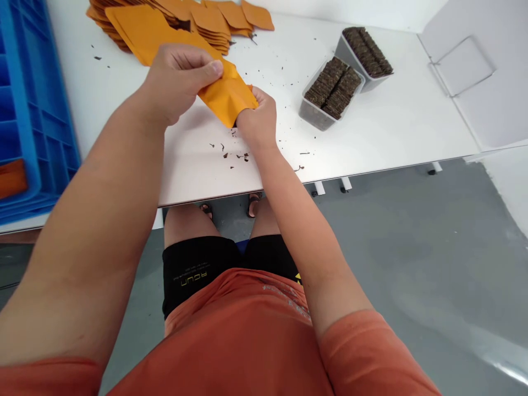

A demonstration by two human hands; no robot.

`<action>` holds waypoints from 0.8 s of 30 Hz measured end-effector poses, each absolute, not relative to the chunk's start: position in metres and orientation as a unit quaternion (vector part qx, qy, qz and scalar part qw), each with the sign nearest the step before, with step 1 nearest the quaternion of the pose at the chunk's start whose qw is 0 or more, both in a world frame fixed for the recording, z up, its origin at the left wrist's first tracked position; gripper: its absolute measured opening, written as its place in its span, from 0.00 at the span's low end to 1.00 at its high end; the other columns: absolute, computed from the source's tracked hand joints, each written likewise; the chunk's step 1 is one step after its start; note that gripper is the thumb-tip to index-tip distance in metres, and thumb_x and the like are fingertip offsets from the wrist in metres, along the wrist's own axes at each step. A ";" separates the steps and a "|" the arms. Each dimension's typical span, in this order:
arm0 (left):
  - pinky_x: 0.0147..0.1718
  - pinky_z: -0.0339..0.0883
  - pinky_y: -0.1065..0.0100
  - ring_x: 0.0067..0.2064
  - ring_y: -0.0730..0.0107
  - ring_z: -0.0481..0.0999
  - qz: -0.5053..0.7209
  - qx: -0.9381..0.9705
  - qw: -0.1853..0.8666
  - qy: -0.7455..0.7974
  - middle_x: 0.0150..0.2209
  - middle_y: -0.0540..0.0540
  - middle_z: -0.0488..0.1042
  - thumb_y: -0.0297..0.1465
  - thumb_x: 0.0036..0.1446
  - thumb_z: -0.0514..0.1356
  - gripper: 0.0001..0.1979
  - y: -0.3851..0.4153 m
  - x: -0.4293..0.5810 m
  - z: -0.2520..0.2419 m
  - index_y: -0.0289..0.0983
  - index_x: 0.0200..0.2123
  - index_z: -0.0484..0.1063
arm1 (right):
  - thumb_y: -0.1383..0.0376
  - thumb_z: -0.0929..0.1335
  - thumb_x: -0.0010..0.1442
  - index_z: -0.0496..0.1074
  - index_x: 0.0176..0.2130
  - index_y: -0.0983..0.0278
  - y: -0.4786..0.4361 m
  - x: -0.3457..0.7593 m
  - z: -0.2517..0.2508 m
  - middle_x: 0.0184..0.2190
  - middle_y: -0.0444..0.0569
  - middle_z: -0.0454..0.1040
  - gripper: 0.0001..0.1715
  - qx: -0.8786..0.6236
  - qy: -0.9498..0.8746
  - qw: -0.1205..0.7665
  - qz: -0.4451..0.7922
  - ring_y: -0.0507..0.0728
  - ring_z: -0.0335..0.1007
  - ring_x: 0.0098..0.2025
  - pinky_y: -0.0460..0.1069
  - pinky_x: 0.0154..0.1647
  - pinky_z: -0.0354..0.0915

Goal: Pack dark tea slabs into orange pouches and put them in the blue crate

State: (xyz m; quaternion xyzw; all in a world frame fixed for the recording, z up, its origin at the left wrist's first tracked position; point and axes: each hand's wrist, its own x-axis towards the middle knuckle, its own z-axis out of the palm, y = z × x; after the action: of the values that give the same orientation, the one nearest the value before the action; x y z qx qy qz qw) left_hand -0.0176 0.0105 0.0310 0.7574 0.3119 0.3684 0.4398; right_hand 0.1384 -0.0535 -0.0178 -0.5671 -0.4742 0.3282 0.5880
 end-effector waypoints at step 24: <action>0.68 0.58 0.39 0.68 0.46 0.62 0.341 0.901 0.157 0.216 0.64 0.41 0.68 0.34 0.50 0.65 0.34 0.010 0.000 0.006 0.44 0.61 0.65 | 0.73 0.72 0.58 0.70 0.35 0.53 -0.055 0.136 -0.005 0.28 0.39 0.74 0.13 -0.529 -0.434 0.641 0.348 0.53 0.72 0.39 0.48 0.41 0.74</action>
State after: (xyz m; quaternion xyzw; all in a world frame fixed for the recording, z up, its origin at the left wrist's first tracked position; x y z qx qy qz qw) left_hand -0.0003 0.0100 0.0057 0.9011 0.2164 0.3414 0.1569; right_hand 0.1364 -0.0552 -0.0047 -0.5293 -0.4341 0.3479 0.6406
